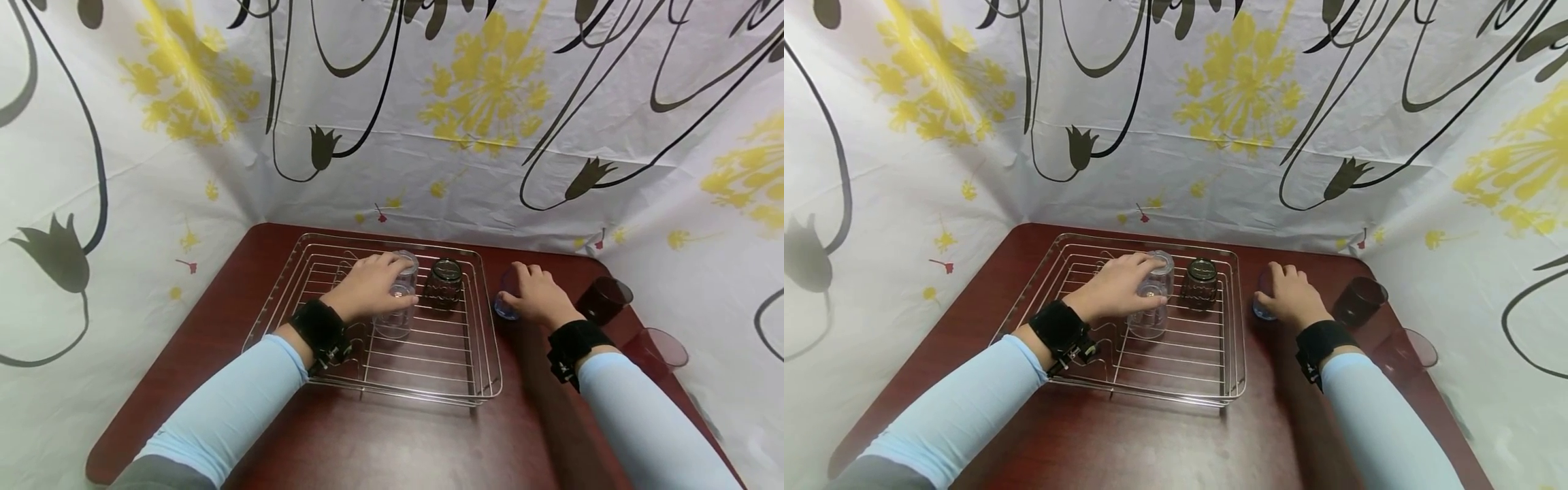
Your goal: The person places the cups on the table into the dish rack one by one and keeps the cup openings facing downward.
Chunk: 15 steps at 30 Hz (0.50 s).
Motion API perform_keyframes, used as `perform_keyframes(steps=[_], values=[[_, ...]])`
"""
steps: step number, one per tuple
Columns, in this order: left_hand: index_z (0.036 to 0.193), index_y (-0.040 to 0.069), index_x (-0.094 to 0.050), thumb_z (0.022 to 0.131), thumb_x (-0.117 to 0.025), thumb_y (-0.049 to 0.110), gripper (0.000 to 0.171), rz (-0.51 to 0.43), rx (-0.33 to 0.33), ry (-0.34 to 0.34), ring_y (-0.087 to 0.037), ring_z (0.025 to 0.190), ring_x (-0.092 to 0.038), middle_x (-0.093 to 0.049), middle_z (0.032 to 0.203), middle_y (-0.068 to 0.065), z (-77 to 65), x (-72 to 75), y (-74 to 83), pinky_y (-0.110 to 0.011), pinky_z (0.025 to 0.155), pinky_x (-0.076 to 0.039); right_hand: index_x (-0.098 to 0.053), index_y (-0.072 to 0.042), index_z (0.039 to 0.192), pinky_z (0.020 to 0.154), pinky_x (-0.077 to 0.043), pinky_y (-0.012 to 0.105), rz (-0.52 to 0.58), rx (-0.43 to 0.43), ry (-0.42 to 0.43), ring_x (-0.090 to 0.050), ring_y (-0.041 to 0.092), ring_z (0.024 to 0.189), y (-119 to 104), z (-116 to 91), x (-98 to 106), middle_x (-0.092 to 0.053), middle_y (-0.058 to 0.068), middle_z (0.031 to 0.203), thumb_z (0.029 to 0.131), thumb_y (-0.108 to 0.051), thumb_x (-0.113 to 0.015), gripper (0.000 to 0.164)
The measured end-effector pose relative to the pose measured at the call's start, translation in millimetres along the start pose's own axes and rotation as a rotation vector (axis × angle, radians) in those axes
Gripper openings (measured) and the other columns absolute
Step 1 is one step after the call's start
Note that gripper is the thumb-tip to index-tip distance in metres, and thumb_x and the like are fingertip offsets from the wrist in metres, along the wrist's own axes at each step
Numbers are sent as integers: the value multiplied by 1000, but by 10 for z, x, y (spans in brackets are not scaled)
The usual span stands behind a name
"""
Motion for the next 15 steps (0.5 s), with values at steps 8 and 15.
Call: perform_keyframes(steps=[8, 15], values=[[155, 26, -38, 94, -54, 64, 73, -7, -23, 9, -33, 143, -39, -40, 156, -6, 28, -14, -3, -59, 116, -28, -23, 2, 153, 105, -33, 69, 20, 15, 44, -34, 58, 132, 41, -65, 111, -34, 38, 145, 96, -53, -59, 88], [155, 25, -38, 93, -55, 65, 76, -1, -17, -2, -33, 143, -38, -39, 156, -7, 37, -27, 10, -59, 116, -28, -26, 4, 152, 106, -32, 68, 20, 44, 96, -33, 57, 133, -76, -101, 367, -35, 38, 145, 95, -56, -58, 89]])
Point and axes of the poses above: each hand's wrist, its own z-axis towards the middle knuckle, its own x-axis out of the back of the hand, y = z × x, the point moved 3 cm from there along z, towards the middle knuckle
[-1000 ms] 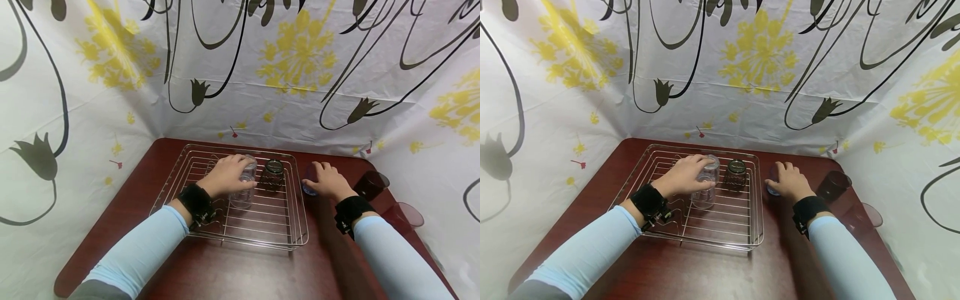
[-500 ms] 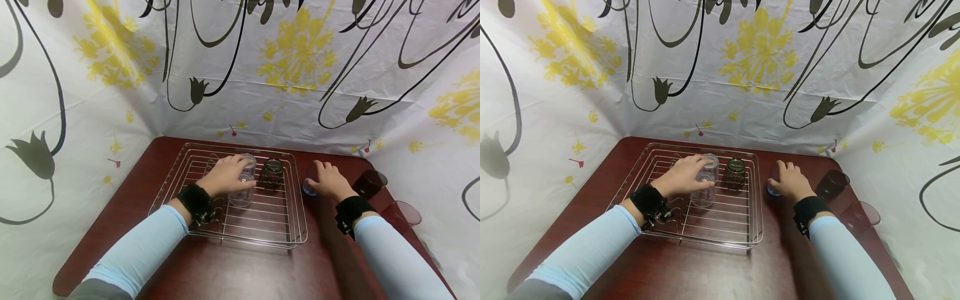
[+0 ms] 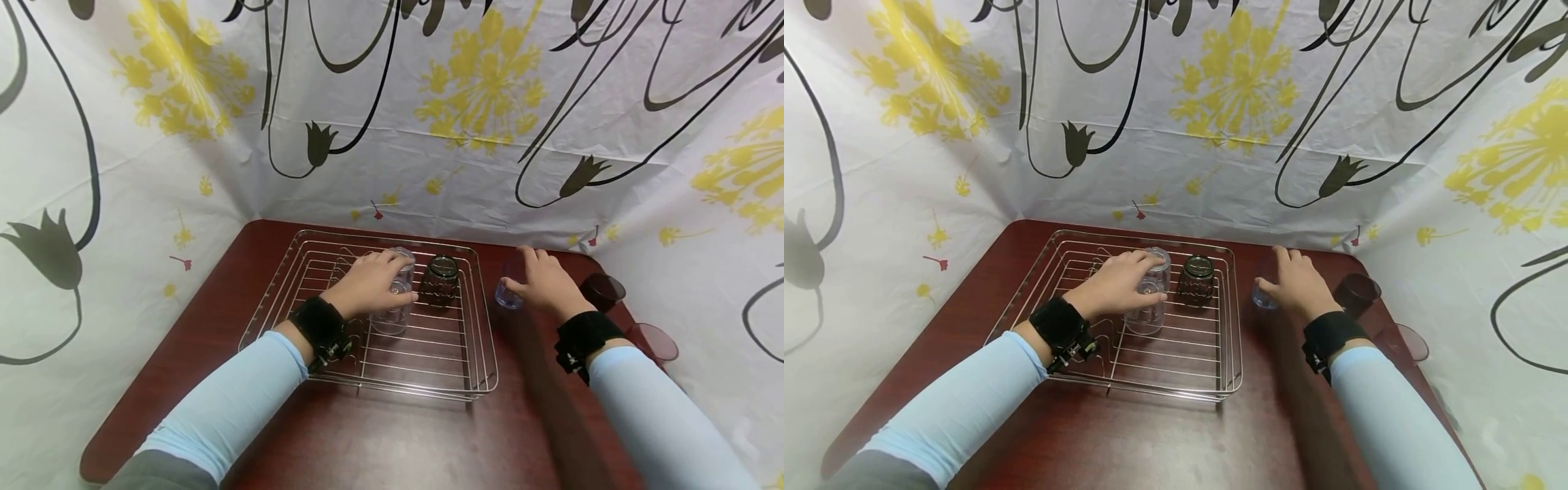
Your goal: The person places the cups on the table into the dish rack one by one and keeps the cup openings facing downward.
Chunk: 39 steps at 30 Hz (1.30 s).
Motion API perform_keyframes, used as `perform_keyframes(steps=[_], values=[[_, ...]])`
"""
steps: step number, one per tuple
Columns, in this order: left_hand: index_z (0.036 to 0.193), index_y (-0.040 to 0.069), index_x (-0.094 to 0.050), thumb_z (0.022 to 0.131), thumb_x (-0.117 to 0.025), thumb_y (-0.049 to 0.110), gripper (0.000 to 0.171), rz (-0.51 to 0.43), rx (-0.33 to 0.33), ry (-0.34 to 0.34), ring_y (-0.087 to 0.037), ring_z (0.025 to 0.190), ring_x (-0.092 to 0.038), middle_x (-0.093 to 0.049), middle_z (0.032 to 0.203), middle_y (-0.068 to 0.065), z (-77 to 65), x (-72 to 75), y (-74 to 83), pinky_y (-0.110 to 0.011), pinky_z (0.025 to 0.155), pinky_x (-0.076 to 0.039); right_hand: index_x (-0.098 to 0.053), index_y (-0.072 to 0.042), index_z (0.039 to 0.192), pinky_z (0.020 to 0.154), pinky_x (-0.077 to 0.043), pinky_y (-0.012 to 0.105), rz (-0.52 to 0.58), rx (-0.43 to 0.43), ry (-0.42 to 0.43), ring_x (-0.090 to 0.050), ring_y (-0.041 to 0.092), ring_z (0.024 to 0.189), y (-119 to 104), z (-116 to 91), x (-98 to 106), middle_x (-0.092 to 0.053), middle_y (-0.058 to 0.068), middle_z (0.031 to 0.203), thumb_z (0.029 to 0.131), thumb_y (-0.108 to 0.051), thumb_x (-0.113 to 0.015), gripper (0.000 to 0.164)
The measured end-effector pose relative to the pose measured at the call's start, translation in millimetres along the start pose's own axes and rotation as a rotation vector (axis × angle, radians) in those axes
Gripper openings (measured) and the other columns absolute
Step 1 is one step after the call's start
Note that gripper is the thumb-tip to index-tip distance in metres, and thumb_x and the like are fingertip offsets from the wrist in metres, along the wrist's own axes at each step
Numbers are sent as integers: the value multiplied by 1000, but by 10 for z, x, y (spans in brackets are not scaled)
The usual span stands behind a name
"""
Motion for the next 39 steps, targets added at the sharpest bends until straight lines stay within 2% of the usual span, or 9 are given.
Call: perform_keyframes(steps=[7, 13, 21, 28, 32, 39], values=[[155, 24, -38, 93, -57, 64, 76, -6, 1, 5, -33, 143, -39, -40, 156, -7, -19, 16, 15, -59, 116, -28, -33, 2, 150, 106, -33, 66, -21, 45, 54, -34, 53, 134, -202, -11, 247, -39, 33, 144, 94, -50, -62, 81], [155, 23, -38, 92, -58, 64, 78, -4, 12, 9, -33, 143, -39, -40, 156, -7, -31, 42, 31, -57, 117, -29, -33, -1, 152, 106, -33, 67, -11, 77, 104, -33, 53, 135, -407, -49, 445, -39, 31, 146, 92, -51, -64, 84], [156, 22, -36, 90, -58, 66, 82, 2, 12, 14, -32, 145, -35, -38, 157, -8, -20, 69, 59, -56, 118, -28, -35, 2, 150, 106, -35, 64, -29, 170, 155, -38, 51, 131, -762, -113, 611, -45, 31, 140, 90, -46, -67, 83], [157, 23, -34, 90, -57, 68, 84, -3, 16, -14, -32, 147, -33, -37, 158, -8, -1, 60, 90, -57, 118, -27, -39, -1, 148, 107, -37, 59, -24, 256, 197, -43, 45, 129, -1080, -136, 574, -49, 25, 138, 88, -43, -70, 80], [157, 23, -34, 89, -58, 69, 85, -13, 22, -27, -33, 147, -33, -36, 159, -7, 0, 52, 103, -58, 118, -27, -40, -4, 148, 103, -41, 58, -26, 287, 207, -45, 43, 128, -1236, -160, 519, -49, 23, 139, 87, -45, -70, 79], [158, 22, -32, 88, -58, 70, 88, -10, 24, -23, -33, 148, -31, -35, 160, -8, -14, 72, 117, -58, 118, -25, -39, -4, 149, 99, -45, 57, -42, 322, 202, -48, 42, 124, -1468, -222, 479, -49, 23, 138, 87, -49, -69, 82]])
Point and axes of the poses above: each hand's wrist, its own z-axis towards the middle knuckle, its own x-axis out of the back of the hand, y = z × x, the point moved 3 cm from there along z, towards the middle knuckle
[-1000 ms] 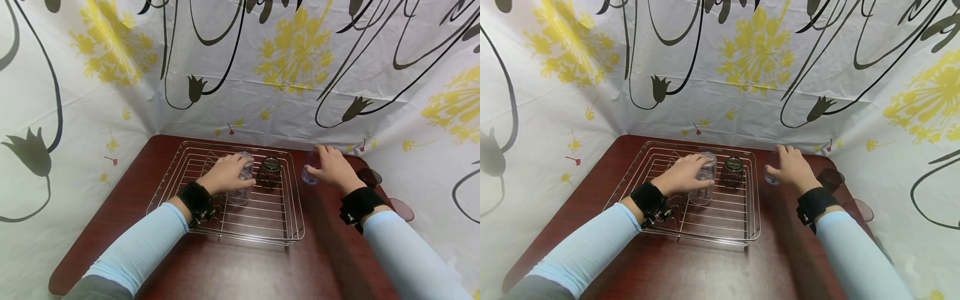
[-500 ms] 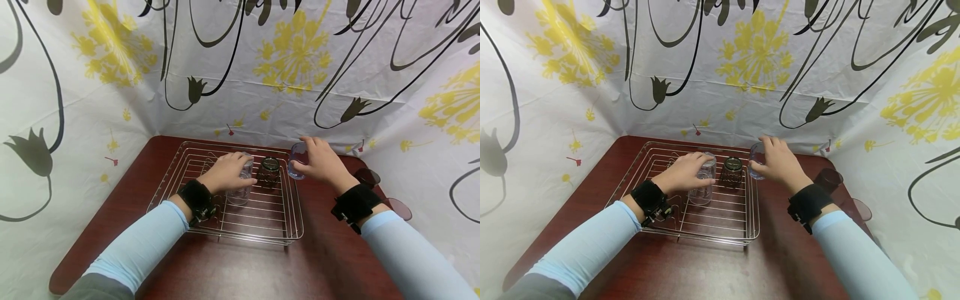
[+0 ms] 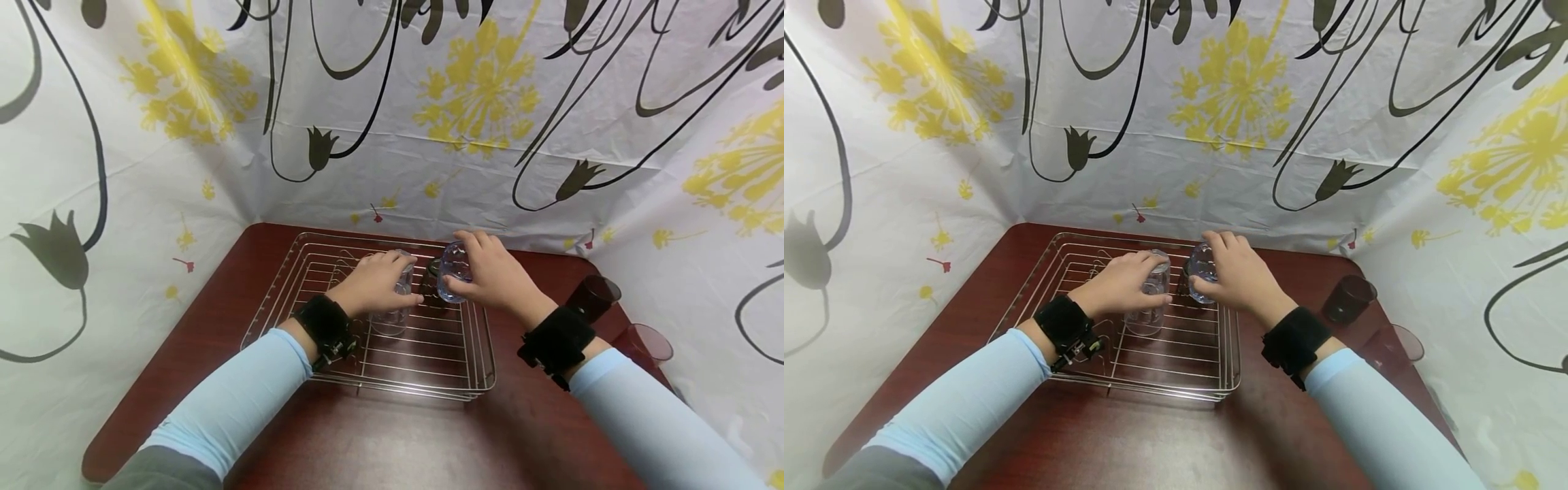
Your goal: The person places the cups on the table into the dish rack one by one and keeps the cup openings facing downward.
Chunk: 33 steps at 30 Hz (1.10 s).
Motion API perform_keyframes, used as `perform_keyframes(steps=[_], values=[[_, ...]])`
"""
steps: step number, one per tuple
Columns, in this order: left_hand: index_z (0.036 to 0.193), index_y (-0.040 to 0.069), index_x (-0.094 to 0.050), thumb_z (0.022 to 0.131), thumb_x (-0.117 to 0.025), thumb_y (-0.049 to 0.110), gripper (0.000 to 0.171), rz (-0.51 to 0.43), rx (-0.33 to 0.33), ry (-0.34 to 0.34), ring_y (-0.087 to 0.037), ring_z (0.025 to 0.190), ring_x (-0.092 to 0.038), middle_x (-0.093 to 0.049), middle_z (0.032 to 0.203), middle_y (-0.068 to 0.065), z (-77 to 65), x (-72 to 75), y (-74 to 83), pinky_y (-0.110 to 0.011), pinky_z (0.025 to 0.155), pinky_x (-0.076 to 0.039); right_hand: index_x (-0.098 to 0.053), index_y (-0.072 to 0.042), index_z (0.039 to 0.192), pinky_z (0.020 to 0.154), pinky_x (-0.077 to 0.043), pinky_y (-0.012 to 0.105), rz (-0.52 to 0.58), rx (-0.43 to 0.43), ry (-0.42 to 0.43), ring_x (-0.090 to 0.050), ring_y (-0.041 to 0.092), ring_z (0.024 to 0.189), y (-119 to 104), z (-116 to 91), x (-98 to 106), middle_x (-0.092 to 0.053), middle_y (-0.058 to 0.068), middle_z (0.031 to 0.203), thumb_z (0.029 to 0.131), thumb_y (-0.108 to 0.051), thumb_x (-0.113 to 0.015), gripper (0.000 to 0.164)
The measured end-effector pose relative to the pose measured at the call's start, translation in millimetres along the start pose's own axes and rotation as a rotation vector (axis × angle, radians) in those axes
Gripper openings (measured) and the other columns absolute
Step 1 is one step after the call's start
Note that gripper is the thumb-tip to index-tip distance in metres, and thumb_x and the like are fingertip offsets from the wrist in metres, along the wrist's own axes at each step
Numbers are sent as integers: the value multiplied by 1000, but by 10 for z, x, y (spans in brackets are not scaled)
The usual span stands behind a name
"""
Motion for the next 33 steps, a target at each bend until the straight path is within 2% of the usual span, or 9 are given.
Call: perform_keyframes(steps=[9, 16, 25, 28, 33], values=[[158, 22, -31, 85, -63, 68, 92, -11, -4, -12, -34, 145, -35, -36, 159, -8, 4, -16, 15, -58, 116, -29, -39, -9, 149, 96, -48, 52, 32, 74, 17, -50, 37, 122, -296, 2, 2, -50, 17, 137, 88, -51, -67, 79], [158, 20, -31, 77, -73, 69, 104, -18, -55, -40, -32, 143, -39, -38, 157, -7, -8, -57, 10, -56, 117, -29, -38, -11, 150, 100, -47, 51, 82, 121, 17, -48, 34, 125, -470, -10, 7, -49, 15, 141, 89, -53, -67, 80], [152, 19, -37, 74, -79, 64, 99, -106, -84, -25, -27, 134, -47, -50, 145, -4, 5, -72, 5, -54, 114, -33, -42, -9, 148, 106, -41, 52, 116, 196, 66, -46, 33, 129, -573, -52, 9, -49, 13, 140, 88, -50, -68, 77], [149, 20, -42, 74, -81, 61, 94, -142, -117, -15, -23, 128, -51, -54, 140, -1, 13, -67, 3, -53, 111, -37, -42, -9, 147, 106, -41, 52, 119, 201, 73, -47, 33, 128, -561, -62, -6, -49, 13, 139, 88, -50, -68, 77], [141, 22, -51, 75, -83, 55, 80, -230, -173, -2, -13, 114, -58, -60, 127, 7, 26, -56, -1, -43, 102, -47, -40, -8, 148, 107, -41, 51, 134, 206, 67, -46, 33, 129, -530, -80, -25, -47, 14, 142, 89, -48, -67, 76]])
Point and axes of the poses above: each hand's wrist, its own z-axis towards the middle knuckle, its own x-axis out of the back of the hand, y = z × x, the point moved 3 cm from there along z, towards the middle knuckle
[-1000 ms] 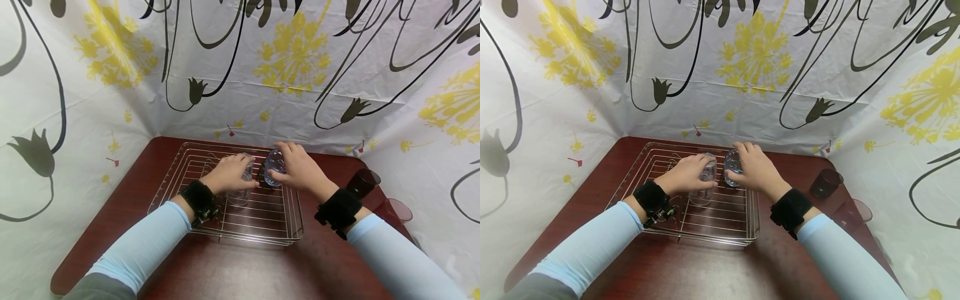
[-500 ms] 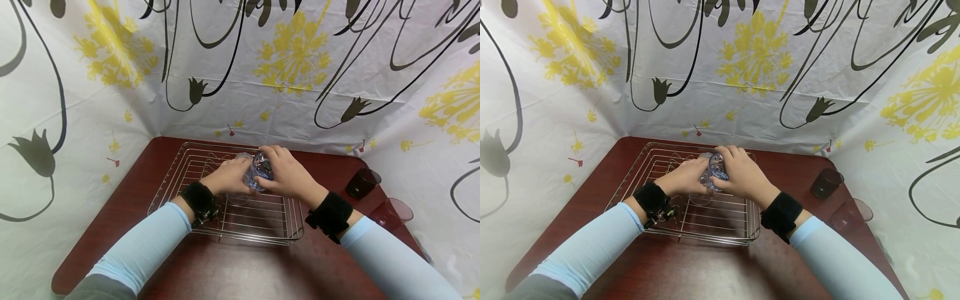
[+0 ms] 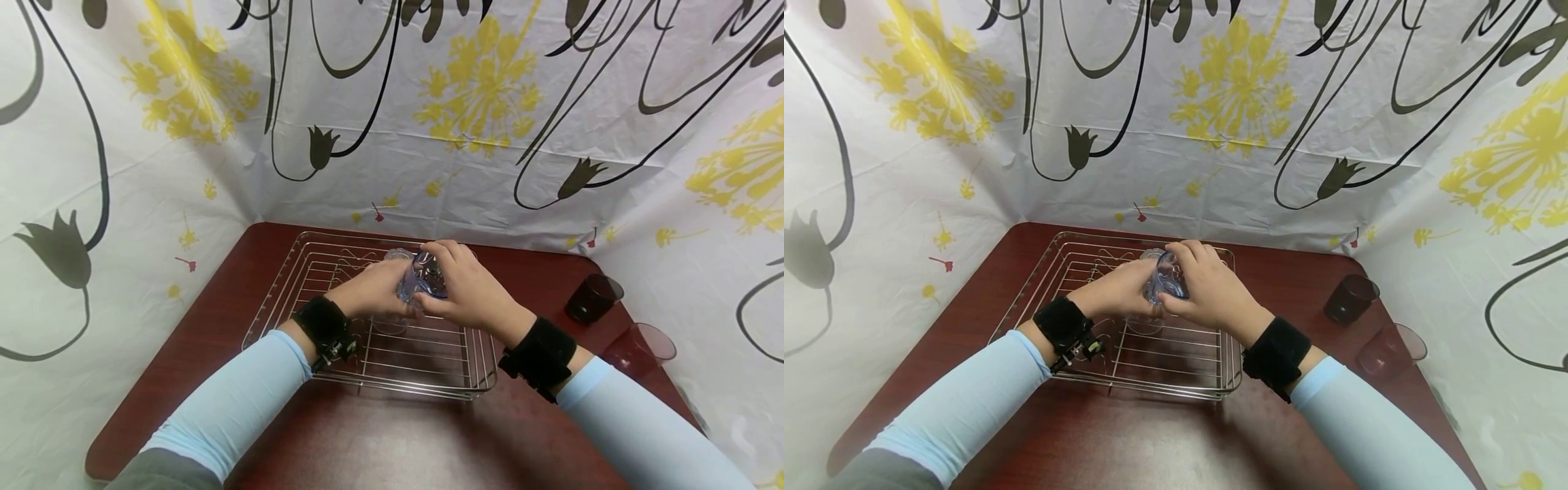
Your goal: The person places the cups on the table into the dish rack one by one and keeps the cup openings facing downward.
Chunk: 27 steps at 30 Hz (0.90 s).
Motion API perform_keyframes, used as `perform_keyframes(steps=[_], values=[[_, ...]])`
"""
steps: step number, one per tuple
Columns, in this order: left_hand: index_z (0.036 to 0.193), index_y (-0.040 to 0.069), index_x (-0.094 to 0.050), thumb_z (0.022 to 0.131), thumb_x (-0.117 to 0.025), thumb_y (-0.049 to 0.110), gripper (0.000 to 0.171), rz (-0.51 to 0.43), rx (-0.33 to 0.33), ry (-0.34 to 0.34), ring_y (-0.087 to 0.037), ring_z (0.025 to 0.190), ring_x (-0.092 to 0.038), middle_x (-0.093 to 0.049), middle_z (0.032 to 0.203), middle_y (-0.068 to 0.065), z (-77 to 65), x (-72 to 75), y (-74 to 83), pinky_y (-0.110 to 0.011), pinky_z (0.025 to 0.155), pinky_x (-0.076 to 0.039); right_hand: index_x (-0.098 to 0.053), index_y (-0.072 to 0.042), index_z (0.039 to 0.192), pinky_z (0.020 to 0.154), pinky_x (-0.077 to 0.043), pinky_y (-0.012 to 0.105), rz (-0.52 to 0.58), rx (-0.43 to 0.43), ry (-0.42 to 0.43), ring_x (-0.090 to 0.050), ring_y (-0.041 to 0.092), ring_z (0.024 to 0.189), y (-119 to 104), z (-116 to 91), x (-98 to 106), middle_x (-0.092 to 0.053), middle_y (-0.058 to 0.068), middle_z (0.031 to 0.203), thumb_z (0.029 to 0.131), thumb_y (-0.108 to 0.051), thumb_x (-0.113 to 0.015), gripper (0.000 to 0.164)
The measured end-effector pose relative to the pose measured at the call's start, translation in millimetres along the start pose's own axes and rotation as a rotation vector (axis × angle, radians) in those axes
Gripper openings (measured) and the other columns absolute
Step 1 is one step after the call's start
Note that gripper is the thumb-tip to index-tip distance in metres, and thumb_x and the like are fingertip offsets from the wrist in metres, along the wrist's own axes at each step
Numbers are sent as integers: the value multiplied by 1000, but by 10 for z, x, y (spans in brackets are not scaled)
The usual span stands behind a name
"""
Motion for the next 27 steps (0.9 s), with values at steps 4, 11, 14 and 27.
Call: perform_keyframes(steps=[4, 11, 14, 27], values=[[140, 21, -52, 76, -85, 50, 77, -37, 13, -10, -12, 110, -60, -62, 123, 9, -1, 8, 9, -39, 97, -51, -40, -9, 149, 106, -41, 51, 20, -2, -9, -46, 33, 130, 27, -23, 5, -45, 13, 143, 90, -47, -67, 75], [146, 22, -45, 78, -86, 41, 81, -125, 64, -44, -12, 113, -59, -61, 126, 6, -42, 23, 7, -35, 94, -52, -37, -10, 150, 103, -44, 51, 57, -16, -41, -46, 32, 129, 58, -47, -14, -43, 12, 142, 89, -42, -69, 76], [143, 22, -47, 77, -87, 37, 78, -174, 62, -48, -11, 112, -59, -60, 125, 7, -54, 41, 5, -33, 95, -51, -36, -10, 151, 102, -45, 49, 66, -26, -48, -46, 30, 129, 78, -63, -18, -43, 12, 143, 89, -43, -68, 77], [147, 17, -45, 79, -85, 37, 81, -75, 69, -33, -13, 112, -57, -55, 133, 1, -66, 145, 26, -33, 94, -51, -36, -15, 152, 83, -52, 43, 27, -144, -127, -57, 23, 108, 273, -156, -70, -46, 10, 142, 88, -48, -68, 79]])
Point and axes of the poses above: each hand's wrist, its own z-axis towards the middle knuckle, its own x-axis out of the back of the hand, y = z × x, the point moved 3 cm from there along z, towards the middle knuckle
